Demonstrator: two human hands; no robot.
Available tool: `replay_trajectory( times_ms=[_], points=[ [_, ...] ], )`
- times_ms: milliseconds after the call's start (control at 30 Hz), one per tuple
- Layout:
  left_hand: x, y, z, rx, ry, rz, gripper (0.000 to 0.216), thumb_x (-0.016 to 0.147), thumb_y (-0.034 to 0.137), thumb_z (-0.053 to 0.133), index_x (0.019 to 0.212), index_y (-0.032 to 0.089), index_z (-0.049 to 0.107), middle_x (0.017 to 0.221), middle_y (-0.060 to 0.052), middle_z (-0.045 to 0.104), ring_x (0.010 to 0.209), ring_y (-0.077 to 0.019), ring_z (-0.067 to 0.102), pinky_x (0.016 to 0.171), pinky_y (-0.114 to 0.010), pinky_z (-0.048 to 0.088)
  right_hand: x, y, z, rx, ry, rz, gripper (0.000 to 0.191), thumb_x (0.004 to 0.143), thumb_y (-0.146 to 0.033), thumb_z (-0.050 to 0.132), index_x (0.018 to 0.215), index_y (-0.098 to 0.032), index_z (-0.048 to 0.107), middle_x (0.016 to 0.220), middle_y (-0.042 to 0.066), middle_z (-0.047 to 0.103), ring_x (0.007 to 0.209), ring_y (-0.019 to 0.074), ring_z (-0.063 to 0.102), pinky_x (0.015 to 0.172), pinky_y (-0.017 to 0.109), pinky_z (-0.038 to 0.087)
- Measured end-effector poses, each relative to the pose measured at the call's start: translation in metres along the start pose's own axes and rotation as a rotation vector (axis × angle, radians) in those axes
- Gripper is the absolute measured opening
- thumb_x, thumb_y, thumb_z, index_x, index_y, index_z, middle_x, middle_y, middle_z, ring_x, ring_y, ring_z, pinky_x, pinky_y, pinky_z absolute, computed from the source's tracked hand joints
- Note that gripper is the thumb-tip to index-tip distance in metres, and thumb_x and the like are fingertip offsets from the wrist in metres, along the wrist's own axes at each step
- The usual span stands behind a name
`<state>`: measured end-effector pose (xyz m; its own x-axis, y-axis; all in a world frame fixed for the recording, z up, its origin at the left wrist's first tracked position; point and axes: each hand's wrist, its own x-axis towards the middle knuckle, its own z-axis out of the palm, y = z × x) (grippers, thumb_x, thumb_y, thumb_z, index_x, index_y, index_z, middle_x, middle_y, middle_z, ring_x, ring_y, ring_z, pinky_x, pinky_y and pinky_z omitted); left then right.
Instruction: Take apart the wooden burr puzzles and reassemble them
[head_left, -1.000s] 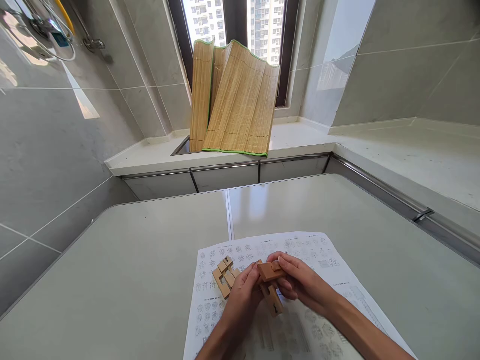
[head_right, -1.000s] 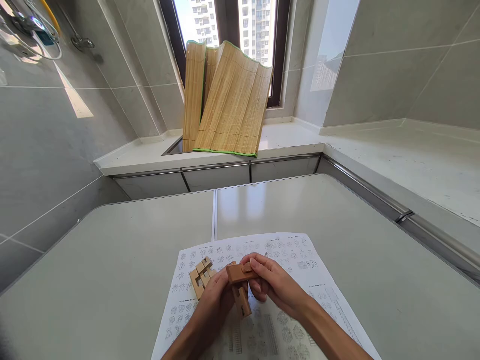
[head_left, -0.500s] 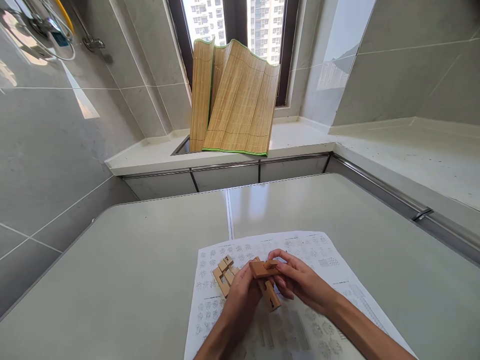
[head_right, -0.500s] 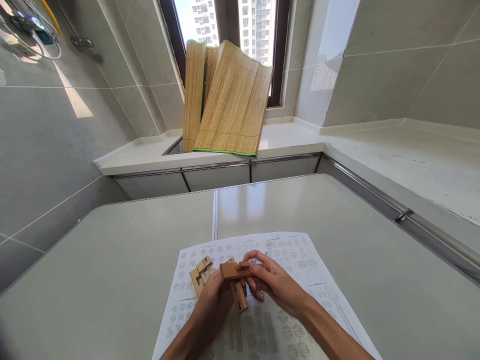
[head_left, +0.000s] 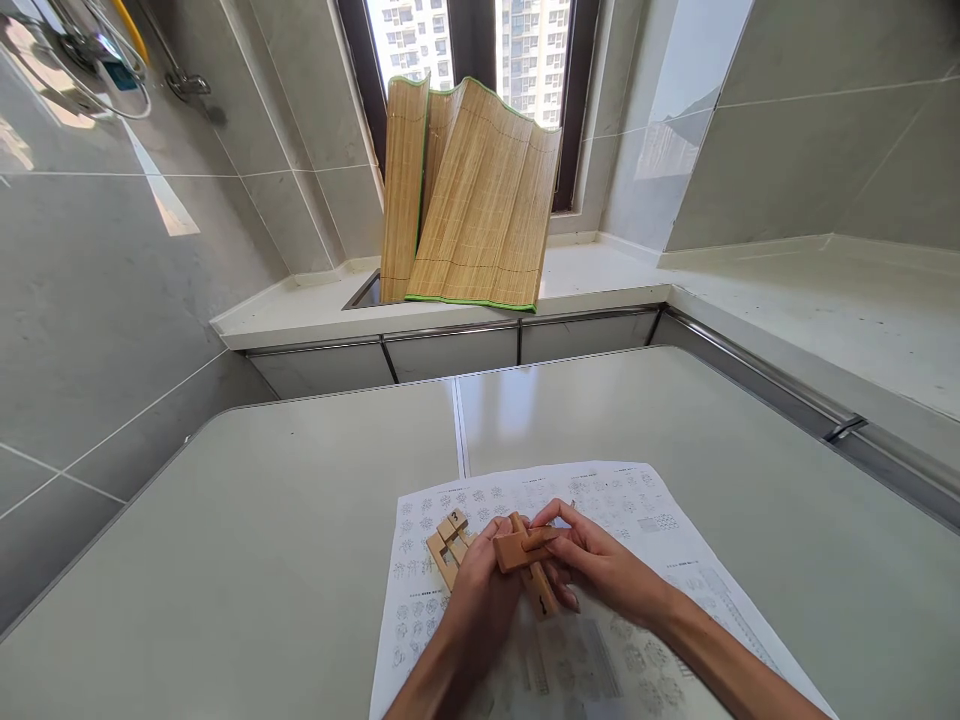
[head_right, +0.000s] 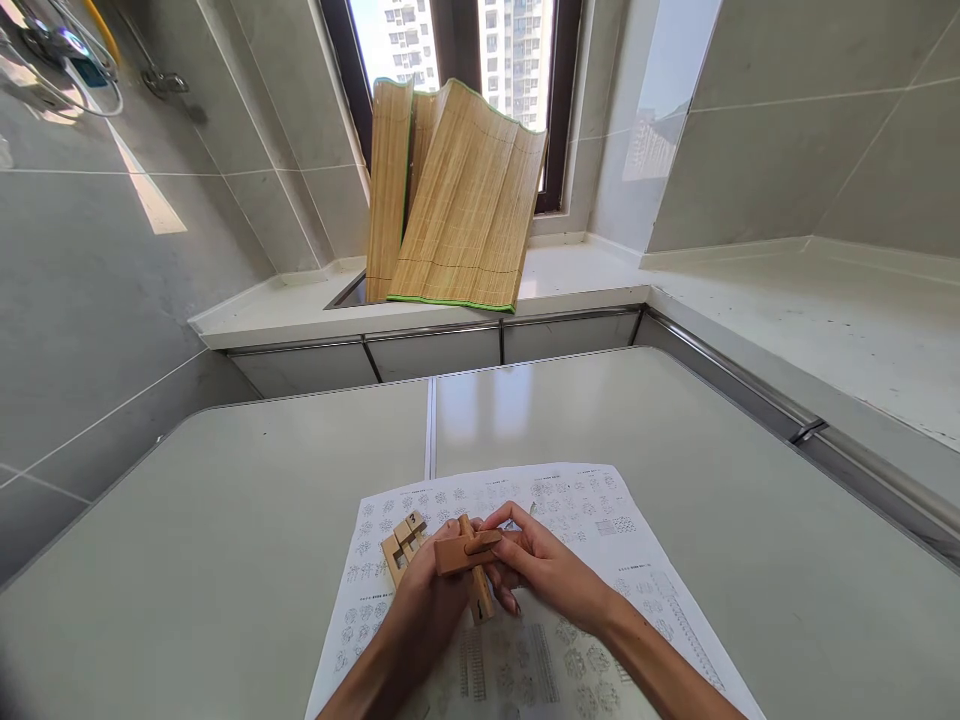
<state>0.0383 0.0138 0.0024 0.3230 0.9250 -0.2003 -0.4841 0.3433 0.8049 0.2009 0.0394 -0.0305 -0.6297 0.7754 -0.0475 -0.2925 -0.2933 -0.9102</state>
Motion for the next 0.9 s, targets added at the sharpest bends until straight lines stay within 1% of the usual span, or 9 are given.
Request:
replay_trajectory(
  times_ms=[67, 133, 200, 367, 433, 533, 667, 767, 900],
  points=[
    [-0.002, 0.001, 0.001, -0.030, 0.014, -0.004, 0.036, 0.095, 0.051, 0.058, 0.085, 0.016, 0.060, 0.074, -0.005, 0.065, 0.064, -0.0215, 0.066, 0.067, -0.037, 0.052, -0.001, -0.002, 0.002, -0.002, -0.004, 0.016, 0.032, 0.098, -0.053, 0.058, 0.107, -0.024, 0.049, 0.070, -0.006, 0.057, 0.056, 0.0111, 0.054, 0.056, 0.025, 0.044],
    [-0.004, 0.000, 0.001, -0.061, 0.023, -0.016, 0.034, 0.093, 0.050, 0.061, 0.090, 0.016, 0.061, 0.085, -0.008, 0.067, 0.068, -0.0220, 0.066, 0.064, -0.037, 0.053, -0.003, -0.004, 0.004, -0.001, 0.001, 0.022, 0.031, 0.097, -0.052, 0.060, 0.106, -0.024, 0.050, 0.076, -0.005, 0.057, 0.061, 0.0107, 0.054, 0.059, 0.025, 0.045],
    [-0.004, 0.000, 0.000, -0.077, 0.018, -0.025, 0.035, 0.093, 0.050, 0.061, 0.097, 0.015, 0.062, 0.091, -0.010, 0.068, 0.070, -0.0229, 0.067, 0.063, -0.036, 0.054, -0.003, -0.005, 0.004, 0.000, -0.012, 0.022, 0.031, 0.097, -0.052, 0.060, 0.105, -0.024, 0.050, 0.077, -0.004, 0.057, 0.062, 0.0106, 0.055, 0.060, 0.024, 0.044],
    [-0.004, 0.001, -0.005, -0.068, -0.032, -0.050, 0.042, 0.092, 0.054, 0.062, 0.112, 0.016, 0.064, 0.079, -0.006, 0.068, 0.063, -0.0195, 0.065, 0.066, -0.034, 0.052, -0.002, -0.004, 0.004, -0.014, -0.098, 0.051, 0.030, 0.098, -0.052, 0.058, 0.099, -0.025, 0.045, 0.064, -0.007, 0.057, 0.049, 0.0092, 0.051, 0.052, 0.022, 0.041],
    [-0.004, 0.003, -0.009, -0.032, -0.045, -0.066, 0.043, 0.091, 0.054, 0.064, 0.111, 0.016, 0.065, 0.081, -0.006, 0.068, 0.063, -0.0182, 0.065, 0.067, -0.033, 0.051, -0.002, -0.004, 0.003, -0.012, -0.127, 0.069, 0.031, 0.098, -0.052, 0.059, 0.096, -0.024, 0.044, 0.062, -0.008, 0.056, 0.046, 0.0077, 0.047, 0.050, 0.021, 0.038],
    [-0.004, 0.005, -0.013, 0.006, -0.040, -0.067, 0.038, 0.093, 0.052, 0.063, 0.104, 0.016, 0.065, 0.085, -0.005, 0.067, 0.064, -0.0168, 0.065, 0.068, -0.030, 0.048, -0.003, -0.006, 0.003, 0.007, -0.153, 0.093, 0.031, 0.097, -0.050, 0.061, 0.093, -0.024, 0.043, 0.062, -0.008, 0.056, 0.044, 0.0058, 0.042, 0.047, 0.019, 0.033],
    [-0.006, 0.005, -0.013, 0.012, -0.036, -0.063, 0.036, 0.095, 0.051, 0.059, 0.102, 0.016, 0.065, 0.086, -0.006, 0.066, 0.068, -0.0177, 0.065, 0.068, -0.029, 0.048, -0.005, -0.011, 0.003, 0.044, -0.171, 0.113, 0.031, 0.097, -0.048, 0.063, 0.092, -0.025, 0.042, 0.062, -0.008, 0.056, 0.042, 0.0047, 0.037, 0.044, 0.018, 0.028],
    [-0.007, 0.006, -0.011, 0.023, -0.039, -0.072, 0.037, 0.096, 0.051, 0.058, 0.104, 0.016, 0.065, 0.084, -0.007, 0.067, 0.069, -0.0192, 0.065, 0.069, -0.031, 0.049, -0.005, -0.014, 0.004, 0.035, -0.179, 0.094, 0.032, 0.096, -0.050, 0.063, 0.092, -0.024, 0.043, 0.060, -0.008, 0.058, 0.042, 0.0051, 0.039, 0.044, 0.018, 0.029],
    [-0.006, 0.005, -0.011, 0.025, -0.024, -0.060, 0.036, 0.094, 0.052, 0.060, 0.101, 0.016, 0.066, 0.085, -0.007, 0.066, 0.066, -0.0186, 0.065, 0.066, -0.031, 0.050, -0.005, -0.015, 0.004, 0.015, -0.191, 0.071, 0.031, 0.097, -0.049, 0.062, 0.092, -0.023, 0.044, 0.063, -0.005, 0.064, 0.044, 0.0063, 0.043, 0.046, 0.020, 0.033]
  ],
)
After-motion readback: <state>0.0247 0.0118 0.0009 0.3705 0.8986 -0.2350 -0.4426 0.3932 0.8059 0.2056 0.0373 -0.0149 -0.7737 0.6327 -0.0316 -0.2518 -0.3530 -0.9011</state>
